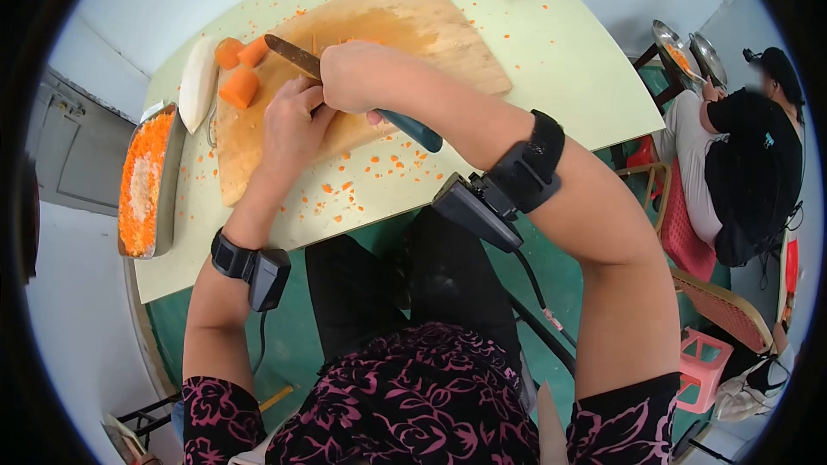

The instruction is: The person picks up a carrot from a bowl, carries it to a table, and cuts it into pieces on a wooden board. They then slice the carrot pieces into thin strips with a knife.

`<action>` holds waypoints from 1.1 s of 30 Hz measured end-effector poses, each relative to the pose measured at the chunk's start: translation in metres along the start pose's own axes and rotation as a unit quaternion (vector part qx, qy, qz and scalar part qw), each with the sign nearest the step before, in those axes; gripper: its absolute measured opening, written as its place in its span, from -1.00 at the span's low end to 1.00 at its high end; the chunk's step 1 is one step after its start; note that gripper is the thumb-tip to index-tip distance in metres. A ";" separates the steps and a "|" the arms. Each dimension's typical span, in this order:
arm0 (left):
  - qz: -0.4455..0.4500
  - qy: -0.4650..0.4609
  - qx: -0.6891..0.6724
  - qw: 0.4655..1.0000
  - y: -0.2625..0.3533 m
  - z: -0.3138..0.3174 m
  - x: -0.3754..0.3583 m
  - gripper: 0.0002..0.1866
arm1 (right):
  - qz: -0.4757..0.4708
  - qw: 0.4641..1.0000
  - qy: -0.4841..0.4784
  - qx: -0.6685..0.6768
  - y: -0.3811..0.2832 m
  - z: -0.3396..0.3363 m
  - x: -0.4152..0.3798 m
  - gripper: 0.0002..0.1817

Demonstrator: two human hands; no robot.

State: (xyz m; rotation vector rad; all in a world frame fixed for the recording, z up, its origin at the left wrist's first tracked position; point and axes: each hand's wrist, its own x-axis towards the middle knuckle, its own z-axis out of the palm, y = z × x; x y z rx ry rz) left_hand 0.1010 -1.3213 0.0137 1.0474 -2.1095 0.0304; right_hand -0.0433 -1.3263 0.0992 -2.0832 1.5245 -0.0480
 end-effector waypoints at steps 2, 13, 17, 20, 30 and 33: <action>0.007 0.001 -0.004 1.000 -0.001 0.000 -0.001 -0.91 | -0.007 1.000 0.016 0.022 0.003 0.002 0.001 -0.79; -0.018 0.007 -0.034 0.999 0.000 0.000 0.000 -0.91 | 0.044 0.992 0.056 0.106 0.034 -0.019 -0.015 -0.75; 0.001 0.022 -0.032 0.999 0.000 -0.001 -0.001 -0.90 | 0.045 0.989 0.092 0.106 0.023 -0.024 -0.030 -0.72; 0.009 0.017 -0.023 1.000 0.000 0.000 0.000 -0.89 | 0.023 0.989 0.079 0.122 0.018 -0.019 -0.038 -0.74; -0.037 0.021 -0.060 0.997 -0.002 -0.001 -0.001 -0.92 | 0.000 0.997 0.075 0.027 0.015 -0.004 -0.029 -0.74; -0.041 0.029 -0.058 0.997 -0.005 0.001 -0.002 -0.94 | -0.006 0.998 0.058 0.008 0.018 -0.002 -0.025 -0.73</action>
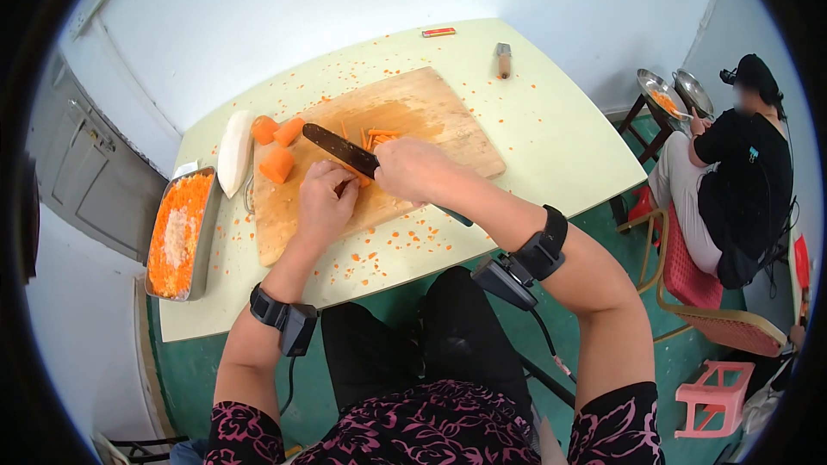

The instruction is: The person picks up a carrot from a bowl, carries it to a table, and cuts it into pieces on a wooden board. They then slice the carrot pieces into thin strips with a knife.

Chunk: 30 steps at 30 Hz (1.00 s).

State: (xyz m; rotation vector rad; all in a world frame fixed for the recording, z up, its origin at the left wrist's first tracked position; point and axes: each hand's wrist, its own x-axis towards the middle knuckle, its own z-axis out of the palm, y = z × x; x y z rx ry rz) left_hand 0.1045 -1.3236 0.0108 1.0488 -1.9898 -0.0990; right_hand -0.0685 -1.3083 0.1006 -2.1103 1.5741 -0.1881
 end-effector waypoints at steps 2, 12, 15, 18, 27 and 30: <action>0.012 0.005 0.010 1.000 0.000 0.000 0.001 -0.95 | 0.017 1.000 0.007 0.000 0.002 0.000 0.004 -0.72; 0.003 -0.033 0.013 0.999 -0.001 -0.007 0.002 -0.93 | 0.028 0.998 0.048 0.031 -0.001 -0.012 -0.009 -0.72; 0.000 -0.051 0.014 0.999 0.000 -0.009 0.003 -0.91 | 0.036 0.997 0.034 0.064 -0.006 -0.009 -0.014 -0.73; 0.004 -0.050 0.013 0.999 0.001 -0.010 0.003 -0.89 | 0.029 0.998 0.003 0.052 -0.008 -0.002 -0.014 -0.73; 0.045 -0.053 0.012 0.997 -0.002 -0.010 0.004 -0.91 | -0.010 0.999 0.043 -0.002 -0.006 0.012 -0.013 -0.75; 0.059 -0.055 0.019 0.997 -0.003 -0.009 0.005 -0.91 | -0.011 0.999 0.040 -0.001 -0.008 0.013 -0.014 -0.76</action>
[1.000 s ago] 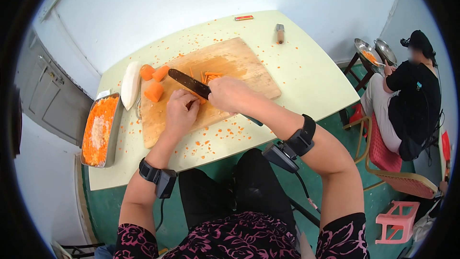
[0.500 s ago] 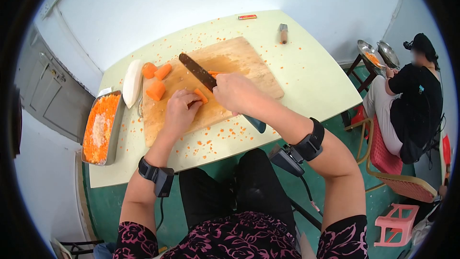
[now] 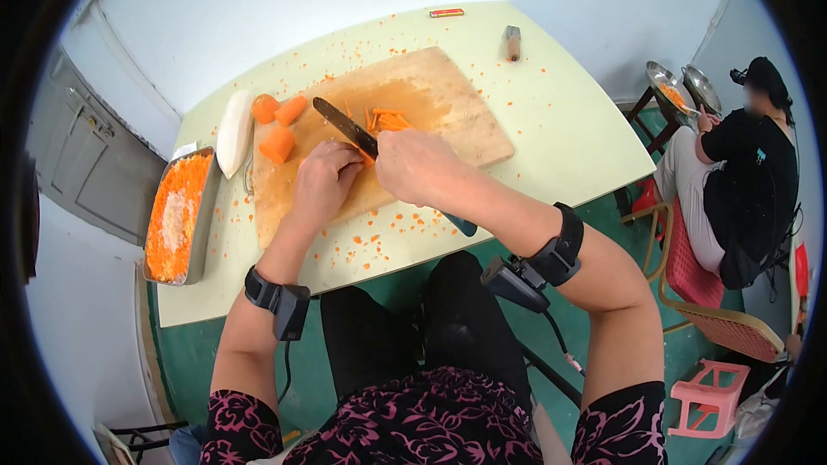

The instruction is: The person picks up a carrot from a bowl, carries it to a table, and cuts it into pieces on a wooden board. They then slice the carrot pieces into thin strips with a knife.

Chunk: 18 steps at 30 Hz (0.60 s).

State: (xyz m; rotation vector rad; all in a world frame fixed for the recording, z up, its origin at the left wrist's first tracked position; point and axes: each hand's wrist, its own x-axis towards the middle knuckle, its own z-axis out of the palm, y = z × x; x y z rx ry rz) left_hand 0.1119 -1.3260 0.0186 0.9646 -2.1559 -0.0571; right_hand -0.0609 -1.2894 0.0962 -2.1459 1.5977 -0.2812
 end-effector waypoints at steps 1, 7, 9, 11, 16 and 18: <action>0.004 -0.002 0.005 1.000 0.000 0.000 0.000 -0.90 | 0.001 1.000 -0.004 0.002 -0.002 -0.001 -0.001 -0.76; 0.015 0.005 0.011 1.000 0.000 0.000 -0.002 -0.93 | 0.060 0.994 -0.075 0.049 -0.011 -0.008 -0.001 -0.76; 0.016 0.008 0.003 1.000 0.001 0.000 -0.001 -0.93 | 0.059 0.994 -0.064 0.059 -0.014 -0.009 -0.004 -0.79; 0.015 0.006 0.001 1.000 0.000 0.000 -0.001 -0.93 | 0.054 0.995 -0.057 0.057 -0.015 -0.008 -0.005 -0.80; 0.020 0.008 -0.002 1.000 0.000 0.000 -0.001 -0.93 | 0.032 0.999 -0.029 0.031 -0.014 -0.004 -0.010 -0.81; 0.014 0.001 -0.001 1.000 -0.001 0.000 -0.002 -0.94 | 0.042 0.998 -0.037 0.030 -0.013 -0.001 -0.008 -0.80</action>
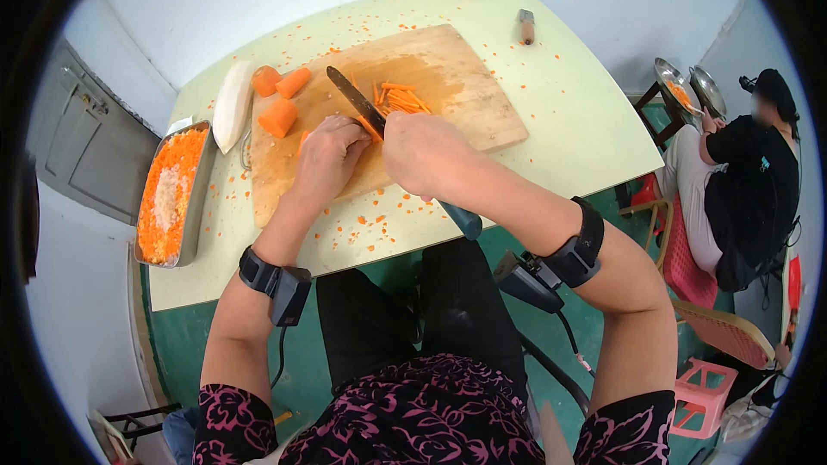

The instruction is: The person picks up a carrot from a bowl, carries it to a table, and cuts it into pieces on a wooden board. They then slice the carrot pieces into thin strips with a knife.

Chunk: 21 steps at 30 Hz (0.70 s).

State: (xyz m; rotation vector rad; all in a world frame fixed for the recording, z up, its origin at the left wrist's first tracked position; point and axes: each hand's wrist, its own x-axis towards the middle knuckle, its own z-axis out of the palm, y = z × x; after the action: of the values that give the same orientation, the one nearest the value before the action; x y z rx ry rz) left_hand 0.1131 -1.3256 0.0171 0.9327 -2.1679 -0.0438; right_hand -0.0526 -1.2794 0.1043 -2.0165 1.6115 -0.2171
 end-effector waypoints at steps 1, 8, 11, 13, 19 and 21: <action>-0.003 -0.005 0.001 1.000 0.000 0.000 -0.001 -0.95 | 0.005 1.000 -0.005 0.000 0.000 0.001 0.001 -0.78; -0.012 -0.001 0.000 1.000 -0.004 0.005 -0.001 -0.95 | 0.041 0.996 -0.072 0.027 -0.014 -0.015 0.007 -0.81; -0.009 0.000 -0.004 1.000 -0.004 0.005 -0.001 -0.95 | 0.033 0.996 -0.077 0.011 -0.012 -0.012 0.014 -0.80; -0.010 -0.002 -0.002 1.000 -0.003 0.003 0.000 -0.94 | 0.017 0.998 -0.067 0.008 -0.015 -0.007 0.019 -0.79; -0.023 -0.006 0.000 1.000 -0.001 0.002 -0.001 -0.98 | 0.021 0.999 -0.036 0.011 -0.007 -0.008 0.032 -0.78; -0.013 0.000 0.004 1.000 -0.003 0.004 -0.001 -0.97 | 0.035 0.999 -0.027 -0.001 0.000 -0.011 0.035 -0.78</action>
State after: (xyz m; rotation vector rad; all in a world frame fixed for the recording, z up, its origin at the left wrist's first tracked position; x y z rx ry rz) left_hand 0.1129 -1.3284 0.0129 0.9658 -2.1570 -0.0474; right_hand -0.0475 -1.3158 0.1064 -1.9469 1.6457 -0.1353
